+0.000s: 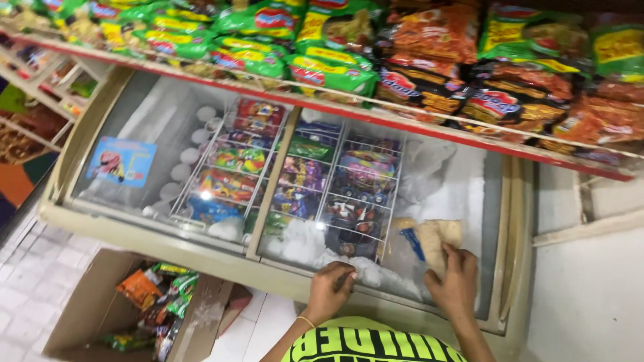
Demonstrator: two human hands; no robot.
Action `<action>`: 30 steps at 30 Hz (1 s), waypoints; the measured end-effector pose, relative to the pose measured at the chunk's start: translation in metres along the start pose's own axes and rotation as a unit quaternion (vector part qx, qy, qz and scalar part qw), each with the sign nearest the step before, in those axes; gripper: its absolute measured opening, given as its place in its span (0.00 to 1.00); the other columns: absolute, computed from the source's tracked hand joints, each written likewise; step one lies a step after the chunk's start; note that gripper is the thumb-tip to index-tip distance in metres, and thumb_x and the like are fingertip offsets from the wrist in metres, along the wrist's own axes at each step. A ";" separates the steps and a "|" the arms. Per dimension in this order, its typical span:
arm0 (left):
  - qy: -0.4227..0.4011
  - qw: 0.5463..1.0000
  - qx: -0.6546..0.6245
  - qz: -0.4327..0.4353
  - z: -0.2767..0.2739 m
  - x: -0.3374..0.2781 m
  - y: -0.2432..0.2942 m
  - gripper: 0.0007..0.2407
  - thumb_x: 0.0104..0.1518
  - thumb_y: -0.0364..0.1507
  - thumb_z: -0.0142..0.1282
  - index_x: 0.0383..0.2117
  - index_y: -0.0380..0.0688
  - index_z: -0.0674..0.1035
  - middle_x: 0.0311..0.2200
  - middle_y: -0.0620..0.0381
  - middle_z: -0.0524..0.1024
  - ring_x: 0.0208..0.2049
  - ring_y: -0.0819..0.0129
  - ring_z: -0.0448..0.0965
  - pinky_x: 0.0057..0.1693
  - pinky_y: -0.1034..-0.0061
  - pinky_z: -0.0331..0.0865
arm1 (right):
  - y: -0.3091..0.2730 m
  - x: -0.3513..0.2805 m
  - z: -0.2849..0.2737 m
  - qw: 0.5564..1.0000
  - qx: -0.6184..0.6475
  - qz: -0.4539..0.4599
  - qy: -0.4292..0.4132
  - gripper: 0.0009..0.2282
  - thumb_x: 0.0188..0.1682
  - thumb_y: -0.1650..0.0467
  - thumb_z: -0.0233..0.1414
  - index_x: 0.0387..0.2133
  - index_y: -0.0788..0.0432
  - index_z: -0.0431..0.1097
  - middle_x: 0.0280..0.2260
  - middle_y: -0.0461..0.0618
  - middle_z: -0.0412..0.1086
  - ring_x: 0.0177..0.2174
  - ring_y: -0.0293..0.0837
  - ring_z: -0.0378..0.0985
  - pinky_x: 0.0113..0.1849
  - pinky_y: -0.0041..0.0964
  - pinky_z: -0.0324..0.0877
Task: Wiping instant noodle packets with a cloth and placing them onto a display shelf in a grocery store.
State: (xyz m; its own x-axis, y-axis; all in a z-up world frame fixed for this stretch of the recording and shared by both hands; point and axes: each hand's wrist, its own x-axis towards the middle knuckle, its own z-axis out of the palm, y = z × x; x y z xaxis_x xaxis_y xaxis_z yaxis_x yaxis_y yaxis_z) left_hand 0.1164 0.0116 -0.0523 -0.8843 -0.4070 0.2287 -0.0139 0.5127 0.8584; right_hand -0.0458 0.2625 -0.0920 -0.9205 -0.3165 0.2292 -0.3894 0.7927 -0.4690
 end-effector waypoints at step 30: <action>0.335 0.823 -0.430 -0.160 -0.257 -0.113 -0.060 0.20 0.44 0.22 0.74 0.43 0.41 0.77 0.36 0.57 0.79 0.40 0.68 0.80 0.48 0.75 0.74 | -0.398 -0.060 0.190 0.686 0.567 -0.048 -0.453 0.28 0.32 0.77 0.71 0.50 0.65 0.72 0.41 0.57 0.79 0.39 0.45 0.80 0.43 0.46 0.77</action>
State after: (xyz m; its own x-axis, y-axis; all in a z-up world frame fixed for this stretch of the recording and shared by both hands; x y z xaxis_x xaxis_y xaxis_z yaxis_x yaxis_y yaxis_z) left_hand 0.3370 -0.1680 -0.0115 -0.4401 -0.8902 -0.1179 0.3941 -0.3094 0.8654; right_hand 0.1583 -0.1327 -0.0817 -0.3316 -0.9401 -0.0790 0.2479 -0.0060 -0.9688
